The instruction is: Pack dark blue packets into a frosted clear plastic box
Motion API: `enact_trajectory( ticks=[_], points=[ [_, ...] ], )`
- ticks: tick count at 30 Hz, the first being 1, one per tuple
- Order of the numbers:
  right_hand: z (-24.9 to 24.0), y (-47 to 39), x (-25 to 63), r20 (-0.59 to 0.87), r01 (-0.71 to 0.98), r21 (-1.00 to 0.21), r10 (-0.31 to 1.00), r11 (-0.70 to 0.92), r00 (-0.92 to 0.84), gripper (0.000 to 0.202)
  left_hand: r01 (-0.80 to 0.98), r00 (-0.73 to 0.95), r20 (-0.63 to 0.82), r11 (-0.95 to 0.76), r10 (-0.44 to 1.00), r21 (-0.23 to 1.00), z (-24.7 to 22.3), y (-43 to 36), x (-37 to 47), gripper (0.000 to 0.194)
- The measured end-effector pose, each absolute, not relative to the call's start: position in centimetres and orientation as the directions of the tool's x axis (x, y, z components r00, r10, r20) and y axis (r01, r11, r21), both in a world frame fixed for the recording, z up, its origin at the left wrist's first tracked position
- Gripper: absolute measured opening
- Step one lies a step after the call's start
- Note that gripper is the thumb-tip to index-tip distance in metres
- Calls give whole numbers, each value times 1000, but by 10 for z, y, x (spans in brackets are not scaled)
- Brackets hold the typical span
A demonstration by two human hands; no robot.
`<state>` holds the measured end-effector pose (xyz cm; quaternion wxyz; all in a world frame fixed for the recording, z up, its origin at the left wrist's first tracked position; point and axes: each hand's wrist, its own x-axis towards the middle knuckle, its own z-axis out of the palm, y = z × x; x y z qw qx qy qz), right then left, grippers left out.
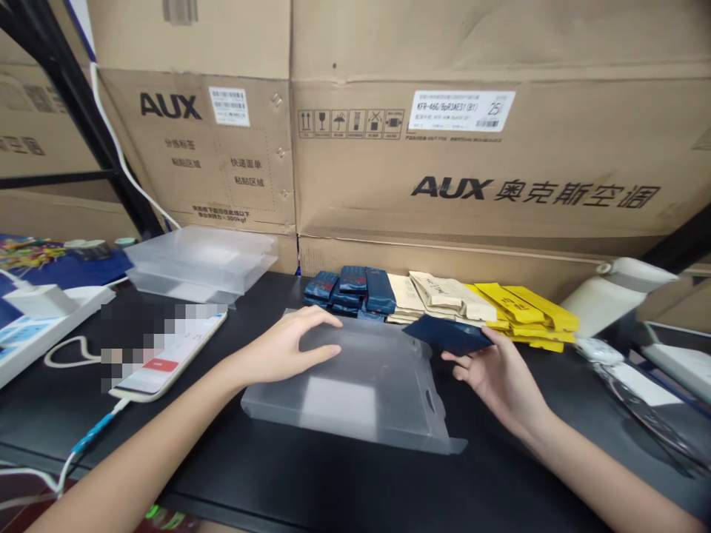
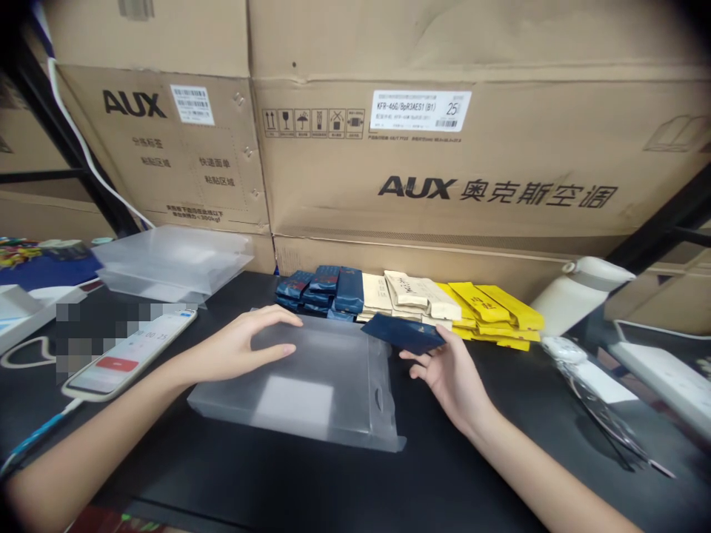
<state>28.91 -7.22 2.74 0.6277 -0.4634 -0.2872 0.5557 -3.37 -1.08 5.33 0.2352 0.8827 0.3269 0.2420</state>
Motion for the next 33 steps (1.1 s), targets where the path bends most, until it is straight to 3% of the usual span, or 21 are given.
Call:
enact_trajectory(
  ticks=[3,10,16,20,24,33],
  points=[
    [29,-70,290,-274,-489,-856,948,-165,161,23,460,680,281,-693,677,555,53,-9,-35,32],
    [32,-72,295,-350,-450,-828,935,-334,-51,35,588,652,242,-681,719,437,51,-9,-36,45],
    [26,-68,300,-253,-340,-924,948,-177,194,22,598,657,230,-682,718,421,50,-10,-37,52],
    [23,-62,306,-94,-144,-988,945,-50,313,28,586,656,254,-691,711,423,49,-8,-37,49],
    [22,-55,313,22,-59,-997,907,51,420,36,582,655,256,-691,711,429,49,-8,-36,49],
    [18,-58,312,8,41,-999,939,-7,343,33,585,657,250,-690,712,426,51,-9,-36,46]
  ],
)
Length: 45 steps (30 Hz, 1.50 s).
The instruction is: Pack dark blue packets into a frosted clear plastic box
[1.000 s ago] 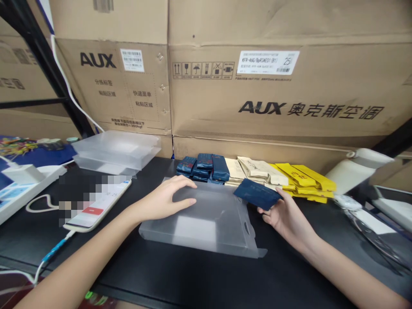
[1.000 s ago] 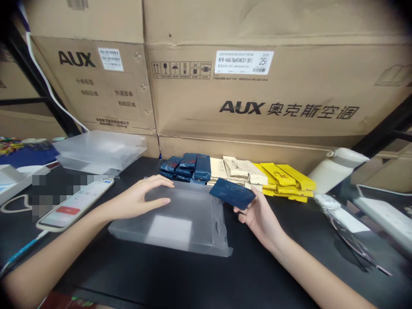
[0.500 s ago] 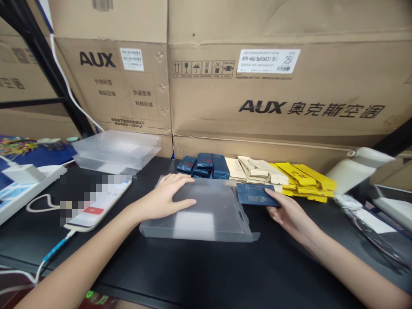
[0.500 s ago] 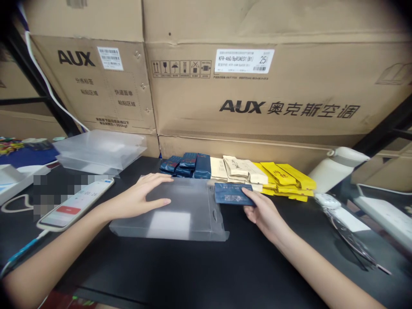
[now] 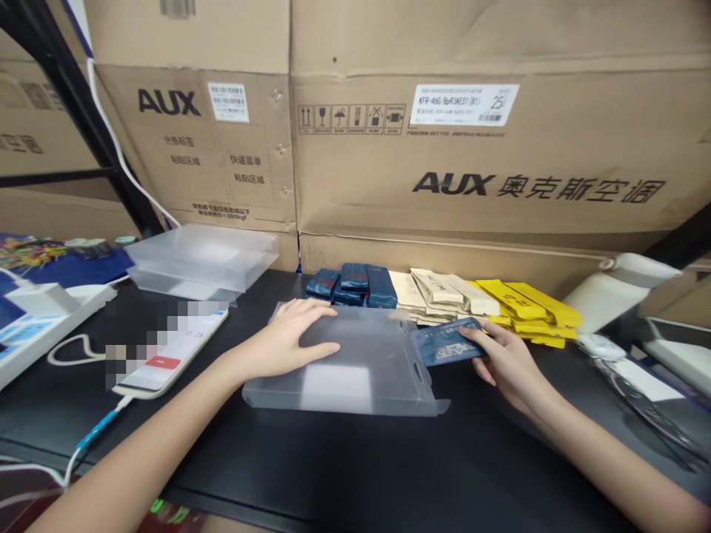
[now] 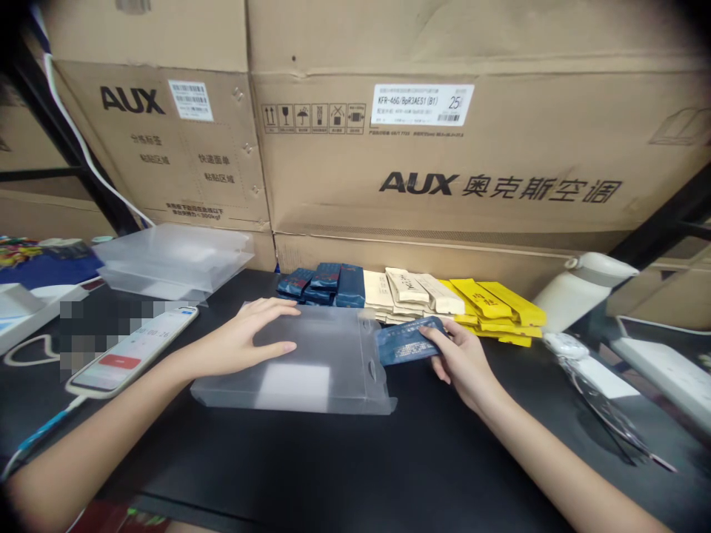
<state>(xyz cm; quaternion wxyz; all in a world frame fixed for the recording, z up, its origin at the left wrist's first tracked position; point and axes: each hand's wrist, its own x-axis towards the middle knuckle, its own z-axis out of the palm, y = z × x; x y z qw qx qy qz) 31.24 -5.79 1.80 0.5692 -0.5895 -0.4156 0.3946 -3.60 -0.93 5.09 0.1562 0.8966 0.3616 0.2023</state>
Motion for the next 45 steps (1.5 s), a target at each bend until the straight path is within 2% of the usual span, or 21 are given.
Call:
enact_trajectory(
  ticks=[4,8,14,18,22,25,28,31,35,37,41,45],
  points=[
    [17,-59,310,-32,33,-998,954,-44,298,32,589,653,248,-686,715,427,50,-9,-36,46],
    [19,-60,308,-86,-52,-996,962,-75,260,30,593,654,241,-684,717,425,50,-9,-36,46],
    [21,-65,303,-57,-144,-989,980,-30,188,26,590,649,243,-678,721,439,52,-11,-36,54],
    [24,-71,296,-76,-164,-984,997,-70,34,26,605,639,232,-666,733,436,54,-12,-35,55],
    [25,-78,292,-66,-116,-990,984,-86,-165,31,606,625,238,-654,743,453,56,-12,-35,56],
    [22,-81,291,-65,-44,-996,966,-79,-252,33,586,627,242,-653,741,479,54,-14,-34,58],
    [18,-83,290,-41,82,-996,963,-19,-266,35,550,599,267,-630,755,549,54,-16,-30,58],
    [15,-83,290,-9,175,-984,971,34,-240,38,462,515,383,-625,767,630,59,-15,-31,45],
    [14,-82,289,8,215,-975,977,55,-211,45,470,358,494,-610,792,638,68,2,-51,41],
    [13,-81,289,13,239,-969,980,60,-197,47,511,290,440,-526,850,680,69,13,-65,46],
    [9,-80,290,13,290,-955,984,66,-180,50,611,458,192,-465,868,641,62,23,-78,52],
    [8,-80,292,33,354,-930,984,94,-175,55,664,511,119,-479,851,575,57,19,-71,53]
  ],
)
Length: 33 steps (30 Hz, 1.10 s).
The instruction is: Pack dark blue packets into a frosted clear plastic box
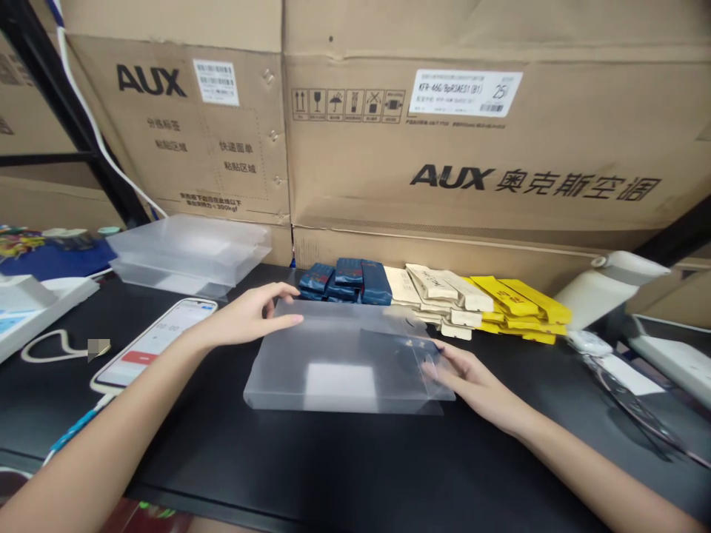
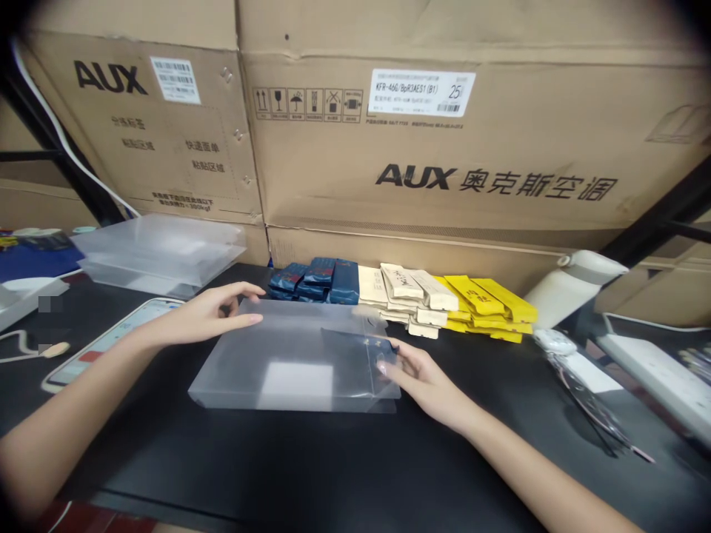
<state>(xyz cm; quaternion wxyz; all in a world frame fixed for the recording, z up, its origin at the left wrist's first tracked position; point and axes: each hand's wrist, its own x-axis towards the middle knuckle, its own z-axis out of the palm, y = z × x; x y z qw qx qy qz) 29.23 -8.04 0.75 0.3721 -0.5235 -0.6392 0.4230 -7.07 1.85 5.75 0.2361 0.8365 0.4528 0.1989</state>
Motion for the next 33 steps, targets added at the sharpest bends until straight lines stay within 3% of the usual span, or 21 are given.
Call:
enact_trajectory(
  ticks=[5,9,18,23,33],
  points=[
    [15,-83,290,59,454,-872,961,182,-272,53,616,550,79,-468,831,633,57,13,-63,54],
    [22,-85,286,37,438,-876,934,201,-354,47,535,615,7,-424,788,731,53,9,-59,59],
    [34,-91,289,-178,438,-898,875,42,-449,45,458,648,-68,-317,759,830,43,8,-50,65],
    [24,-100,271,-107,287,-958,906,16,-408,45,425,679,-92,-288,729,858,38,8,-41,64],
    [12,-120,250,88,469,-868,980,164,-180,41,329,789,-49,-355,613,875,36,-10,-15,68]
  ],
)
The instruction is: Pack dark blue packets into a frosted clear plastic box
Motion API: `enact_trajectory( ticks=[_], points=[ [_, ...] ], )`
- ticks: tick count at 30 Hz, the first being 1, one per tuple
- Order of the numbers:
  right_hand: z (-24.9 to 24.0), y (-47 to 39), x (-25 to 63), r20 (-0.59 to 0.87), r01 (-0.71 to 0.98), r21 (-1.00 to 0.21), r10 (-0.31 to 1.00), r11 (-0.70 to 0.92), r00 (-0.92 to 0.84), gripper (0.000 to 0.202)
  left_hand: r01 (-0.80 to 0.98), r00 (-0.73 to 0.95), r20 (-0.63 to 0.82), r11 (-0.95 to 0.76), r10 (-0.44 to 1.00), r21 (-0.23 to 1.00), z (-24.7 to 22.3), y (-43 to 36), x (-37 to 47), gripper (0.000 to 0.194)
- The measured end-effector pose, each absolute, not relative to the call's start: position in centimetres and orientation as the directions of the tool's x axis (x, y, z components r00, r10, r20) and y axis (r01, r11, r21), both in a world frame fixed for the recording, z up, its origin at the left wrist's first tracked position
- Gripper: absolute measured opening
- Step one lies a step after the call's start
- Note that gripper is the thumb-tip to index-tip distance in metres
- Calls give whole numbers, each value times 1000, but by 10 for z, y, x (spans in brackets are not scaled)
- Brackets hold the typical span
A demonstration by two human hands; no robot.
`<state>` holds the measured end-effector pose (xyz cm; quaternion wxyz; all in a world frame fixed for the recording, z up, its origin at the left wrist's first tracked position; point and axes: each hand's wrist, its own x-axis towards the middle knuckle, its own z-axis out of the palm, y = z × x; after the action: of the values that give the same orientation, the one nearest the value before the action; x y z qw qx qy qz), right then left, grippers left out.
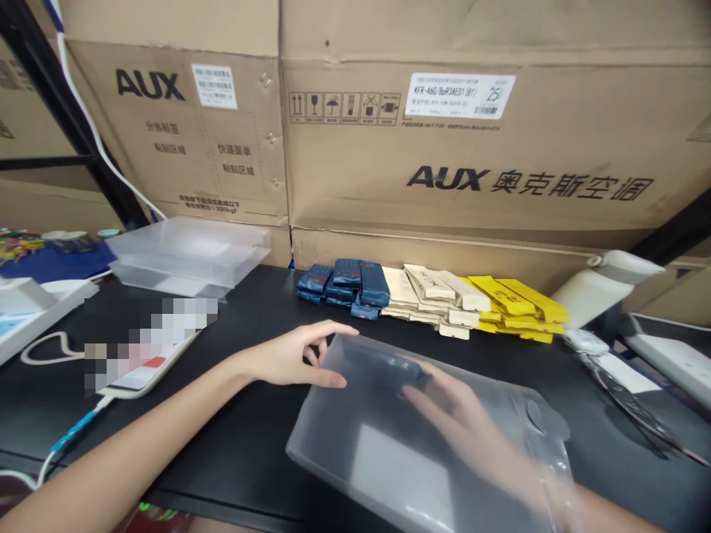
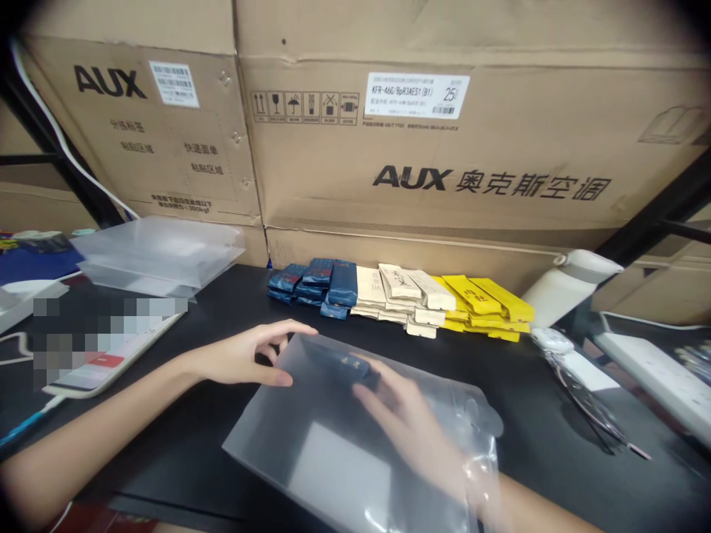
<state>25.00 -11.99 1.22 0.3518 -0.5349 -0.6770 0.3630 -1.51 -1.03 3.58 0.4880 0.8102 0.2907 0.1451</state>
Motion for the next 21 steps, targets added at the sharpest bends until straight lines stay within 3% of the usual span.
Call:
enact_trajectory(
  ticks=[6,13,16,21],
  points=[
    [10,-117,248,138,540,-825,986,164,-89,30,314,778,39,-441,628,841,32,-24,-3,64],
    [18,-118,243,90,497,-844,967,201,-237,20,320,779,47,-461,625,828,32,-26,0,64],
    [14,-120,244,82,533,-816,957,224,-278,25,309,784,56,-467,618,828,32,-27,1,63],
    [16,-125,245,128,542,-749,886,380,-445,50,277,798,65,-461,599,843,30,-30,4,62]
  ],
)
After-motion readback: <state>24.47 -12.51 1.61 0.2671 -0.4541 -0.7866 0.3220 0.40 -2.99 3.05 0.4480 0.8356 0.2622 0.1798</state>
